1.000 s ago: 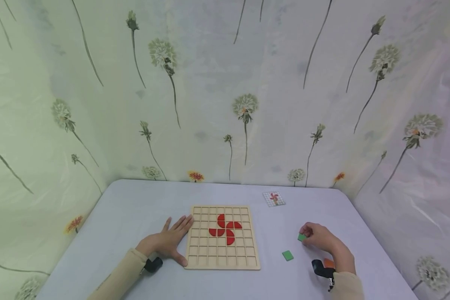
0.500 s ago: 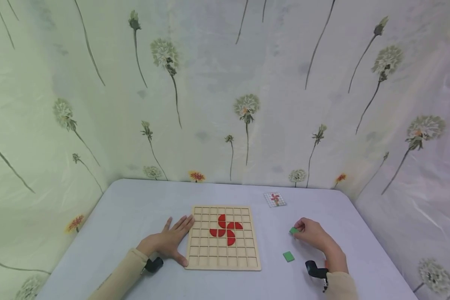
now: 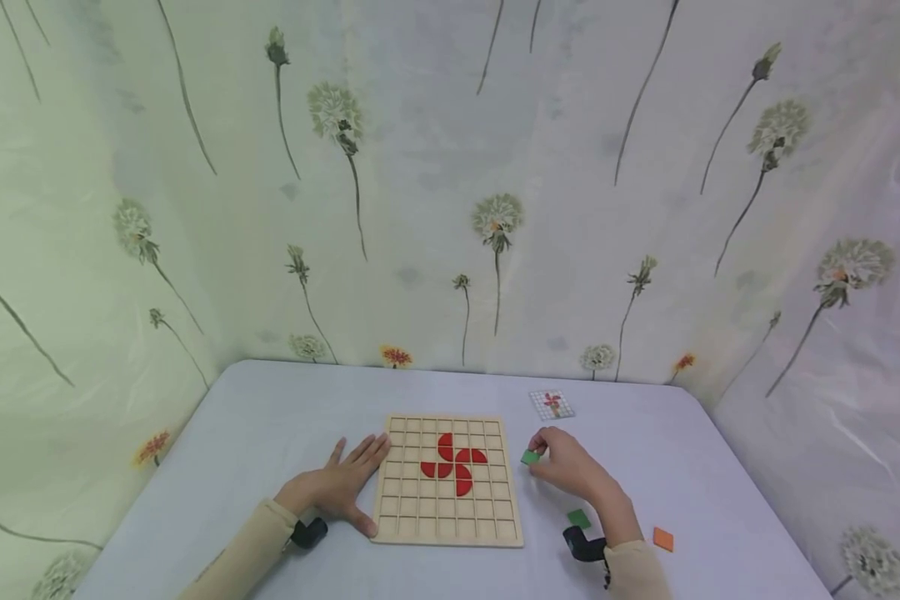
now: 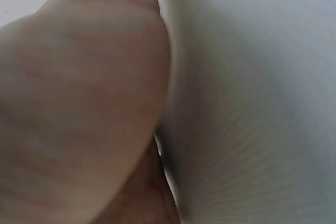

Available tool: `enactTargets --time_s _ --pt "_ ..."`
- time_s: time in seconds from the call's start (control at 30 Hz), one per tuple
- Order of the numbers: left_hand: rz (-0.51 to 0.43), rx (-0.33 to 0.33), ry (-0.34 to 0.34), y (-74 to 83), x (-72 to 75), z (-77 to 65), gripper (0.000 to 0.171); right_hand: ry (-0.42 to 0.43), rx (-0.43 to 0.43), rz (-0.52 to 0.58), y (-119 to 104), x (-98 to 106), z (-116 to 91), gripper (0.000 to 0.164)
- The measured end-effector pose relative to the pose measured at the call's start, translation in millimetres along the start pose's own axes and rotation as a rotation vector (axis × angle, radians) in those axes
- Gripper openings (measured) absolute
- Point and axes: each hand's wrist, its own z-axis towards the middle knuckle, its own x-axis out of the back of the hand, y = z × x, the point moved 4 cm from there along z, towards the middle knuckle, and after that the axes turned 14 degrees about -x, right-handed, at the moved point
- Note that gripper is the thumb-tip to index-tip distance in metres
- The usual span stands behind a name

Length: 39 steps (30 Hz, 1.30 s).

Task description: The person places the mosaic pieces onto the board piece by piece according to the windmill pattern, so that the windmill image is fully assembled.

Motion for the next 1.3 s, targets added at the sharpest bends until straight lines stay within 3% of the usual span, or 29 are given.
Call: enactTargets --time_s 0.23,0.63,0.87,1.3 --pt "-0.002 0.002 0.0 0.7 0.7 -0.4 0.133 -0.046 0.094 0.018 -37 -23 0 0.022" --pt "0.005 -0.003 0.001 -2.2 -1.4 0.4 0.134 -0.117 0.344 -0.024 -84 -48 -11 0.017" --pt "0.003 -0.006 -0.002 -1.8 -0.7 0.3 0.134 -0.141 0.378 -0.085 -99 -63 -18 0.017" --pt "0.013 -0.004 -0.01 -2.8 -1.8 0.5 0.135 -0.147 0.356 -0.154 -100 -78 -22 0.019"
